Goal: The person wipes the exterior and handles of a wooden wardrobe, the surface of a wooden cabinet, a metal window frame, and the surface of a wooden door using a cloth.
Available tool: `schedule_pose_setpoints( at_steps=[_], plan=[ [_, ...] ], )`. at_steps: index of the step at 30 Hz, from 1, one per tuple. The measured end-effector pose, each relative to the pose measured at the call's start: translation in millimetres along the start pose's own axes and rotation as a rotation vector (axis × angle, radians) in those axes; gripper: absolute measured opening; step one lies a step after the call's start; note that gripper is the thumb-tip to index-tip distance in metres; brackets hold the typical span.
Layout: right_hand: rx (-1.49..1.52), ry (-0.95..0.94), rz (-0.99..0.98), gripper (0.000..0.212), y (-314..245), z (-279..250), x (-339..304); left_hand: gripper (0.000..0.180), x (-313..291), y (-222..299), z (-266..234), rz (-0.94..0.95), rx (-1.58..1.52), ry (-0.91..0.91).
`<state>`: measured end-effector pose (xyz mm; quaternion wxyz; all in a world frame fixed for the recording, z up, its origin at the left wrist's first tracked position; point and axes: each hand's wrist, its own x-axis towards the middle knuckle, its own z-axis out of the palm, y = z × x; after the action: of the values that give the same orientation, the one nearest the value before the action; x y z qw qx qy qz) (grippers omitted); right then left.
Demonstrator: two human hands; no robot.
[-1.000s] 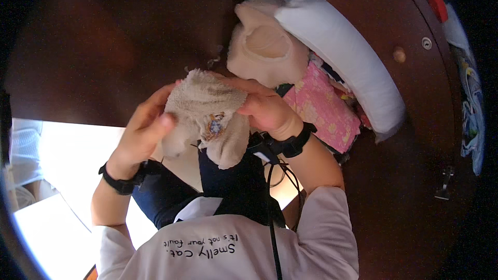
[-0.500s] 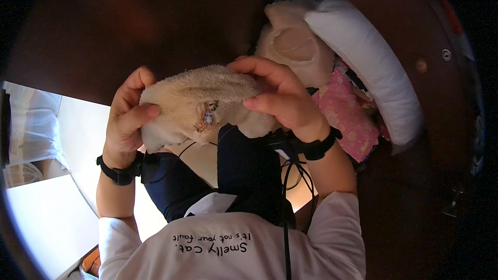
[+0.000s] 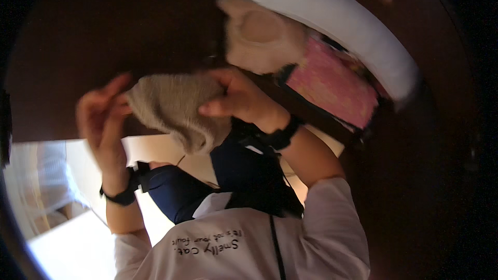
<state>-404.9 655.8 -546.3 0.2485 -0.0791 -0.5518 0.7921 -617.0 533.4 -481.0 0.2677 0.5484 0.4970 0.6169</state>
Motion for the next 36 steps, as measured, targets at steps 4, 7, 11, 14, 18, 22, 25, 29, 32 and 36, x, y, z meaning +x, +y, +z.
schedule_pose_setpoints(
  at_steps=[4,7,11,14,18,22,25,29,32,36],
  plan=[
    [0.432,0.379,-0.186,0.059,-21.1,-25.9,-47.7,0.028,-37.9,-6.9,-80.2,0.786,0.559,0.606],
    [0.477,0.500,-0.059,0.054,-2.9,-77.1,-94.4,0.031,-36.0,25.0,-121.1,1.087,0.964,0.933],
    [-0.083,0.916,0.314,0.050,48.2,-111.2,-172.0,0.039,-49.7,6.6,-160.7,0.142,0.669,0.924],
    [-0.114,1.145,0.536,0.050,122.7,-140.9,-262.2,0.059,-25.3,-14.6,-155.6,-0.036,0.397,0.715],
    [-0.996,1.351,1.004,0.040,154.2,-157.2,-334.6,0.063,-44.5,-18.1,-210.8,-0.194,0.930,0.855],
    [-1.149,1.420,1.204,0.037,172.8,-203.1,-386.5,0.043,-44.2,-16.3,-224.7,-0.065,1.004,0.680],
    [-1.150,1.438,1.271,0.035,203.1,-230.8,-384.5,0.023,-41.9,-15.5,-227.8,0.002,1.217,0.571],
    [-1.389,1.460,1.116,0.033,248.8,-238.5,-351.6,0.022,-40.5,-14.1,-233.0,-0.021,1.175,0.560],
    [-1.393,1.132,1.159,0.042,270.6,-238.8,-326.1,0.023,-43.3,-20.9,-241.9,-0.064,1.105,0.598],
    [-1.415,1.105,0.909,0.047,240.0,-190.5,-229.4,0.026,-36.8,-4.6,-182.0,-0.172,1.565,0.557]
  ],
)
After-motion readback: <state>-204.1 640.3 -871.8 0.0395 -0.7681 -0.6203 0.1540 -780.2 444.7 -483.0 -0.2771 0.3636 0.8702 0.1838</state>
